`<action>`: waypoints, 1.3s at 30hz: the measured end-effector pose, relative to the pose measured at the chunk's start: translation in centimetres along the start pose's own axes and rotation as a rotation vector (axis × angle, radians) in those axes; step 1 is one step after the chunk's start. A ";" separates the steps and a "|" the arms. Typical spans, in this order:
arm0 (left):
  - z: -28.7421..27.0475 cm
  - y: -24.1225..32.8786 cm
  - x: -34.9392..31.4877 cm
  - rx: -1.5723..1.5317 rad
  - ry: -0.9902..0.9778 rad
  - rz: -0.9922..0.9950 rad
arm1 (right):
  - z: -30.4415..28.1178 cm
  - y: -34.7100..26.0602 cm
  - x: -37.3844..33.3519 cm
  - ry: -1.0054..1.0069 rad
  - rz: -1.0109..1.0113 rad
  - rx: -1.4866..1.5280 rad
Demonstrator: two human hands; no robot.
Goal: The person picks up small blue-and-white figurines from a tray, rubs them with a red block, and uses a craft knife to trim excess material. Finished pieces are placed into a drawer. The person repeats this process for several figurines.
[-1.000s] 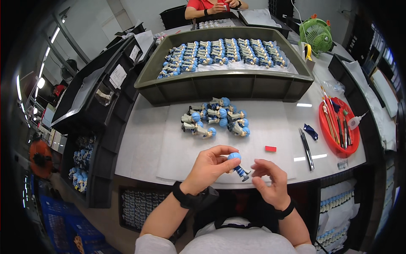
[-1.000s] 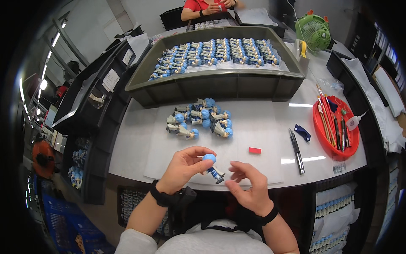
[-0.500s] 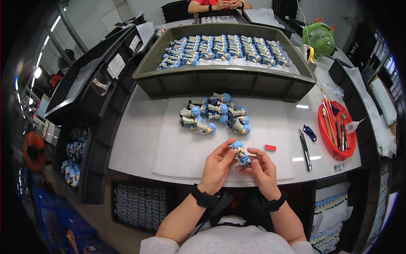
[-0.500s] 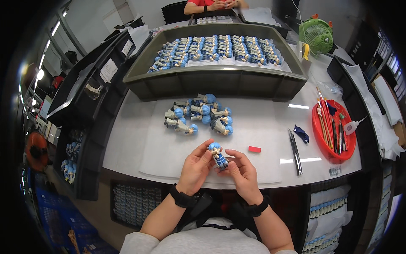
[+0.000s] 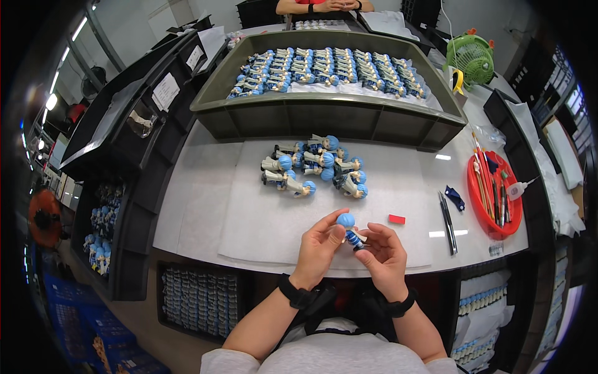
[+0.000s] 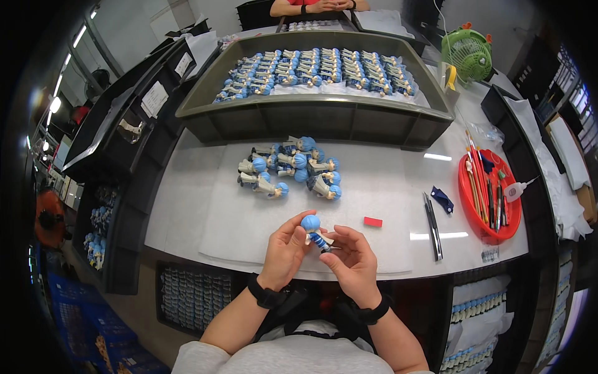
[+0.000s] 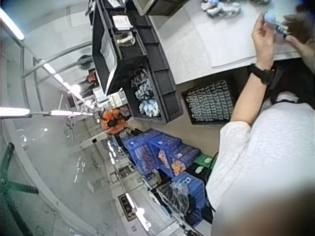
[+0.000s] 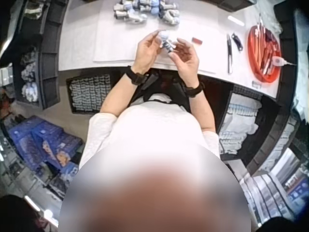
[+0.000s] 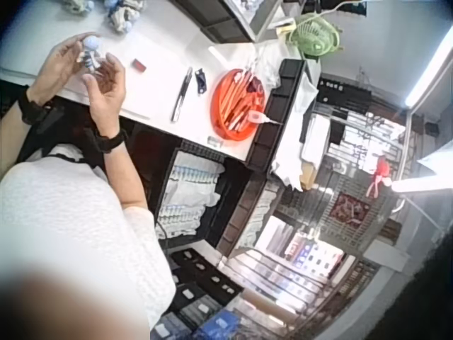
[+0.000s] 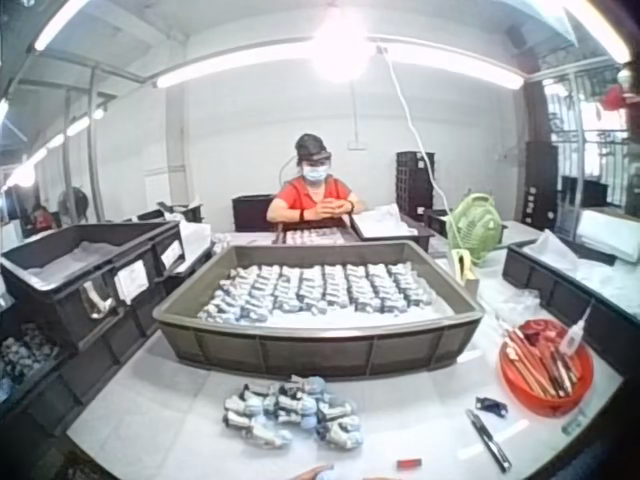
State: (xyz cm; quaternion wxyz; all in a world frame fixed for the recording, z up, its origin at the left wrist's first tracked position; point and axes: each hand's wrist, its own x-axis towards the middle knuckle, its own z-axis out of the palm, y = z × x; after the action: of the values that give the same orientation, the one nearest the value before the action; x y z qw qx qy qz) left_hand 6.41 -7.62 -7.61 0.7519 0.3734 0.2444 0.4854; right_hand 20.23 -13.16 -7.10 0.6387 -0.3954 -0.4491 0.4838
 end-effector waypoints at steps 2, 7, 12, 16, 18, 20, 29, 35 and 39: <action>0.0 0.1 -0.1 0.074 0.033 -0.045 | -0.1 0.4 -0.1 0.010 -0.012 -0.055; -0.3 -0.2 -0.2 0.029 0.037 -0.015 | 0.2 0.4 0.0 0.091 -0.041 -0.132; -0.1 0.0 -0.3 -0.017 0.004 0.018 | -0.1 1.0 -0.1 0.117 0.007 -0.101; -0.1 -0.1 -0.3 -0.003 0.000 0.020 | -0.1 1.0 -0.1 0.109 -0.029 -0.095; -0.2 -0.2 -0.2 0.020 0.006 0.012 | 0.0 0.8 -0.1 0.111 -0.032 -0.095; 0.0 -0.1 -0.2 0.031 0.020 0.005 | 0.1 0.7 -0.1 0.113 -0.012 -0.088; 0.2 -0.1 -0.4 0.101 -0.003 0.040 | -0.1 1.1 -0.1 0.082 -0.037 -0.079; 0.0 -0.3 -0.4 0.123 -0.024 0.075 | -0.3 -0.1 0.0 0.095 -0.001 -0.239; -0.2 -0.4 -0.4 0.135 -0.043 0.079 | -1.7 -4.2 0.9 0.028 -0.187 -0.940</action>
State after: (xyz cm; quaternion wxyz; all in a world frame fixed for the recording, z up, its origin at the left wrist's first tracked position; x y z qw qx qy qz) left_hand 6.29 -8.03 -8.03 0.7102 0.4428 0.2454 0.4892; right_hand 23.08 -13.30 -3.50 0.4374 -0.6058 -0.6443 0.1631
